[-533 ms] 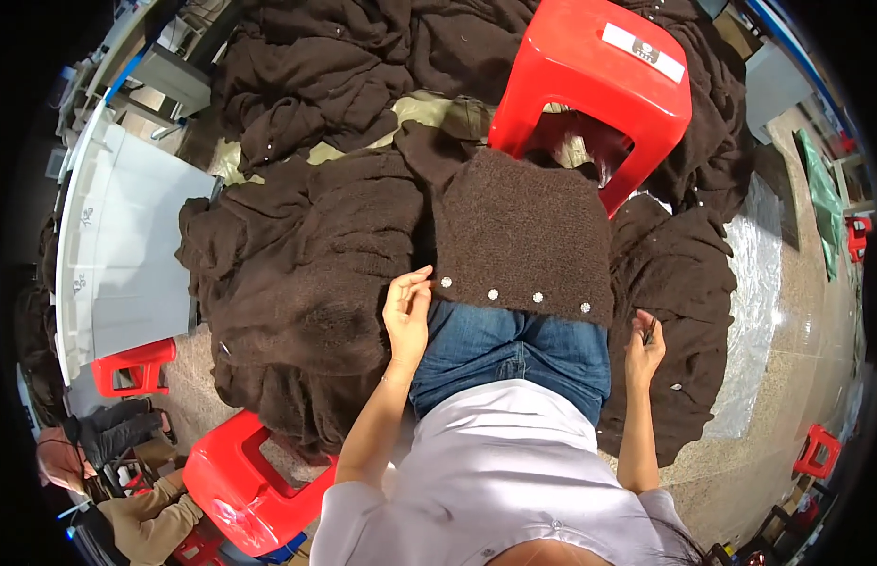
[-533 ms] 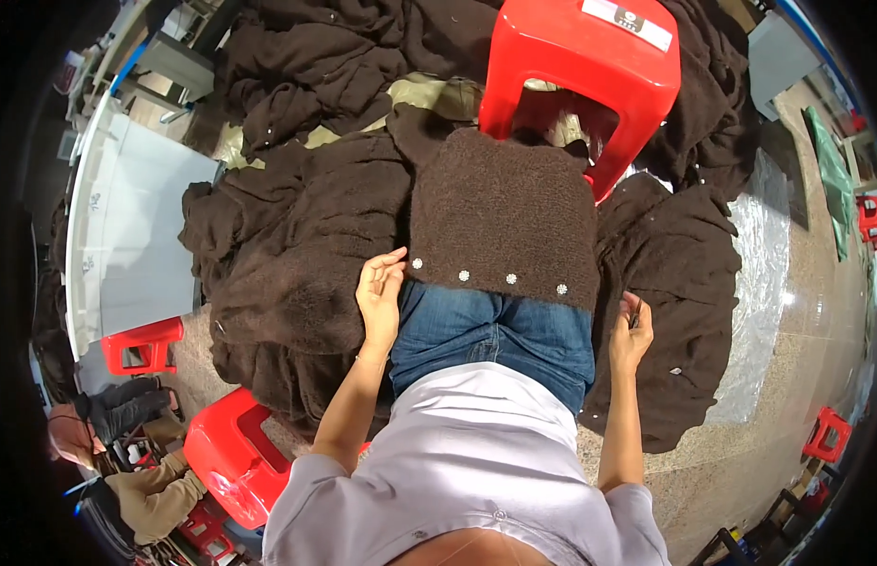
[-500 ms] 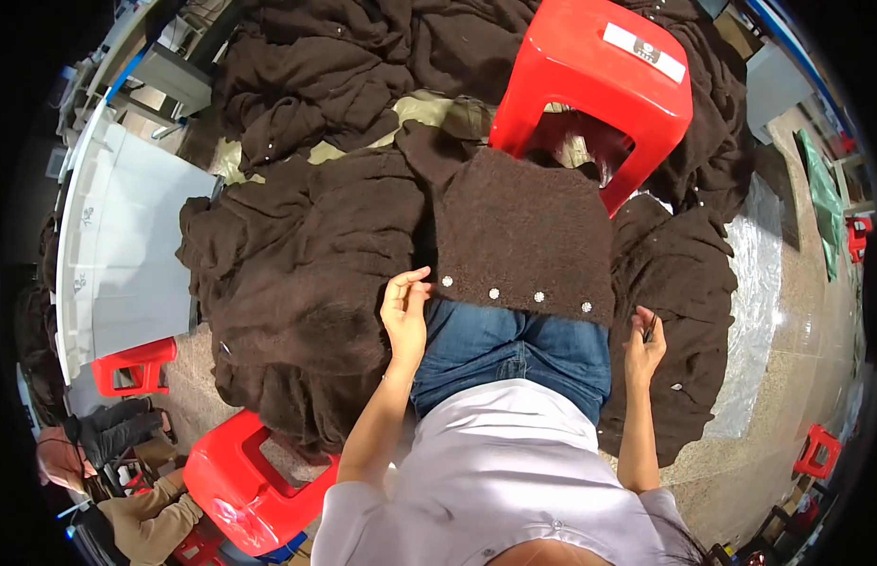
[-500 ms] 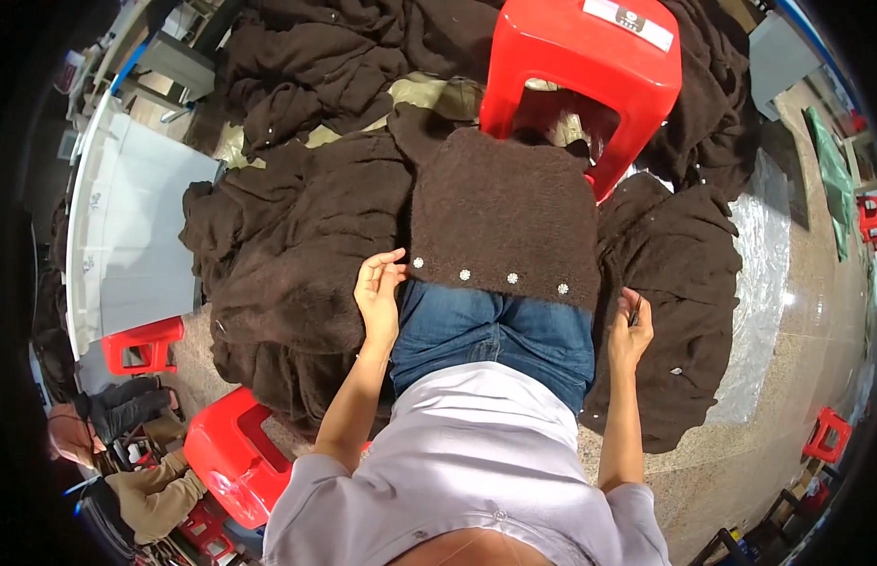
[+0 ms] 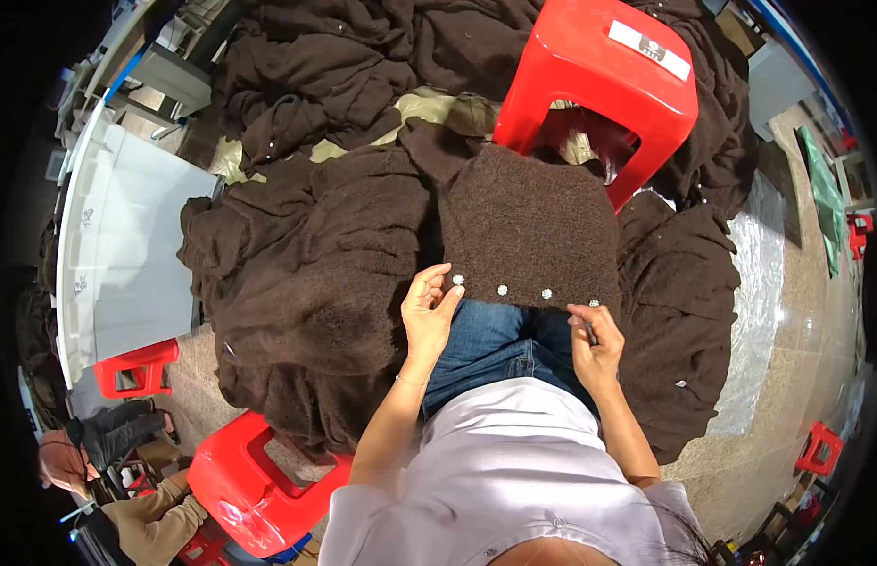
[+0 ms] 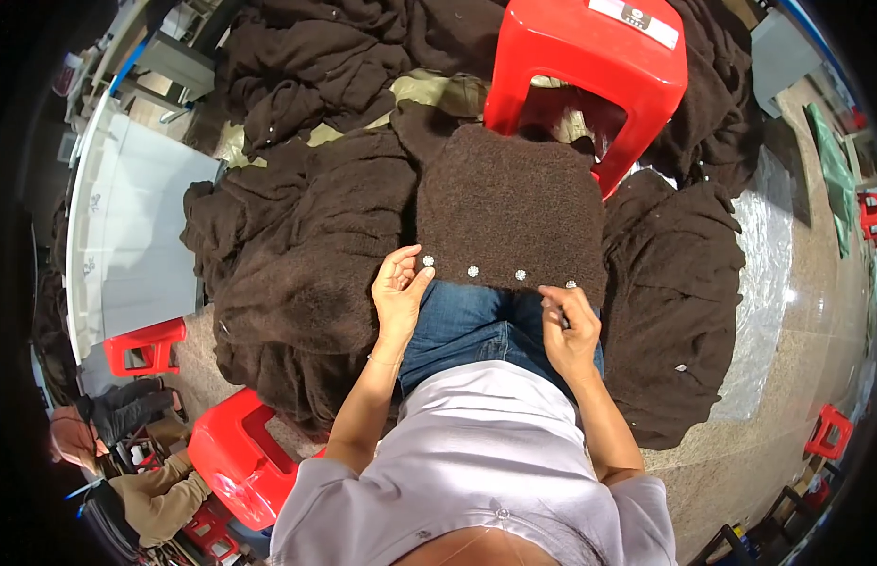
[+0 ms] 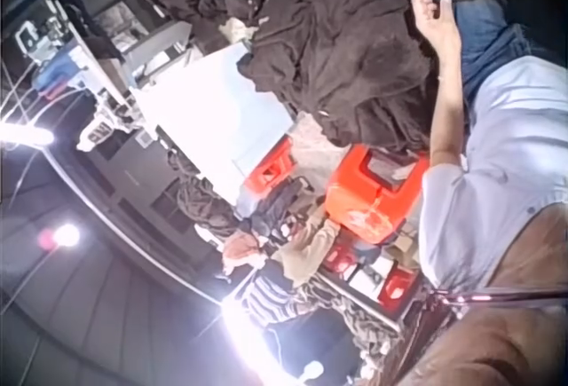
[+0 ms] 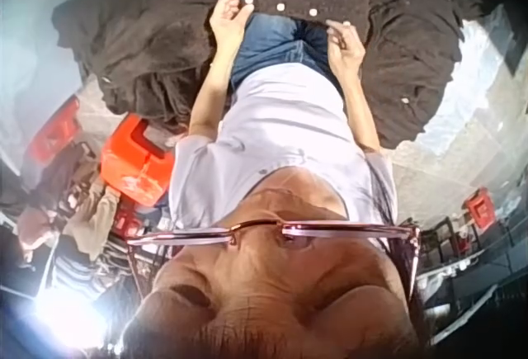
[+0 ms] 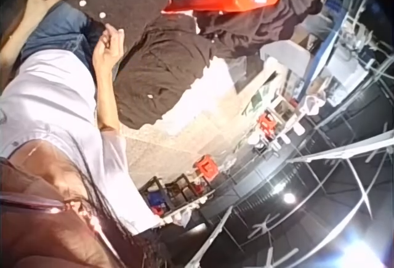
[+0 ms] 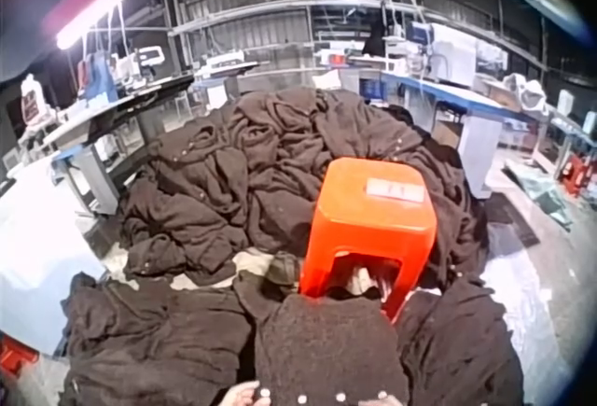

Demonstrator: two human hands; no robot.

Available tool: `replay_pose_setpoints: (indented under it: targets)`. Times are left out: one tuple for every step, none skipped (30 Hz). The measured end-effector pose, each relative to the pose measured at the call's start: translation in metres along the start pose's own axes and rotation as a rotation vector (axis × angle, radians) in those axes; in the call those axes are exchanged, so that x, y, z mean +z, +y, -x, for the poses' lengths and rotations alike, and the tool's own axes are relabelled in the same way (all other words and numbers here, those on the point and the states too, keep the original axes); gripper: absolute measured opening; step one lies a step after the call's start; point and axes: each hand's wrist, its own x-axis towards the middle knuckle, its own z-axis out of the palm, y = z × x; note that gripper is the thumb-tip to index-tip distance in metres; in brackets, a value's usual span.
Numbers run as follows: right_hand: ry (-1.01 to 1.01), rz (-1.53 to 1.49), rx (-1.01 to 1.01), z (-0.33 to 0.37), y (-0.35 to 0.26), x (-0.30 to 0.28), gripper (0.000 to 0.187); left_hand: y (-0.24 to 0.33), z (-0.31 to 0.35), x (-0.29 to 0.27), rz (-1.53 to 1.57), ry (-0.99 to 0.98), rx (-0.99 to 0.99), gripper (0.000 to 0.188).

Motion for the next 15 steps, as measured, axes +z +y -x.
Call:
replay_pose_setpoints:
  targets:
    - [-0.023, -0.011, 0.007, 0.001, -0.001, 0.004, 0.02, 0.004, 0.0, 0.003, 0.025, -0.01, -0.013, 0.036]
    - [-0.045, -0.021, 0.013, 0.003, -0.001, 0.006, 0.02, 0.004, 0.0, 0.004, 0.026, -0.011, -0.013, 0.036]
    - [-0.063, -0.024, 0.018, 0.005, 0.0, 0.008, 0.019, 0.003, 0.0, 0.005, 0.013, -0.023, 0.007, 0.035]
    - [-0.063, -0.024, 0.017, 0.006, 0.0, 0.009, 0.019, 0.003, 0.0, 0.004, -0.002, -0.032, 0.027, 0.034]
    - [-0.07, -0.018, 0.025, 0.007, 0.0, 0.009, 0.019, 0.001, 0.0, 0.003, 0.005, -0.046, 0.033, 0.035]
    - [-0.076, -0.011, 0.033, 0.007, 0.0, 0.01, 0.019, 0.0, 0.001, 0.002, 0.005, -0.046, 0.033, 0.035]
    - [-0.075, -0.011, 0.034, 0.007, 0.0, 0.01, 0.019, 0.001, 0.002, 0.002, 0.029, -0.04, 0.018, 0.033]
    - [-0.07, -0.007, 0.054, 0.007, 0.001, 0.009, 0.018, 0.001, 0.002, 0.002, 0.053, -0.035, 0.004, 0.031]
    - [-0.065, -0.004, 0.073, 0.007, 0.002, 0.009, 0.018, 0.001, 0.002, 0.003, 0.053, -0.038, 0.002, 0.031]
    - [-0.061, -0.003, 0.077, 0.007, 0.002, 0.009, 0.018, 0.002, 0.002, 0.003, 0.037, -0.01, -0.002, 0.025]
    - [-0.062, -0.009, 0.073, 0.007, 0.002, 0.009, 0.019, 0.002, 0.003, 0.004, 0.021, 0.017, -0.007, 0.019]
    - [-0.062, -0.014, 0.069, 0.007, 0.003, 0.009, 0.021, -0.001, 0.002, 0.003, 0.019, 0.01, -0.009, 0.019]
    - [-0.058, -0.014, 0.075, 0.007, 0.002, 0.009, 0.021, -0.004, 0.0, 0.0, 0.024, 0.077, -0.029, 0.013]
    - [-0.068, -0.025, 0.075, 0.007, 0.001, 0.01, 0.02, -0.007, -0.002, -0.003, 0.029, 0.145, -0.048, 0.007]
    - [-0.079, -0.038, 0.074, 0.007, 0.0, 0.011, 0.019, -0.01, -0.004, -0.006, 0.017, 0.175, -0.024, 0.003]
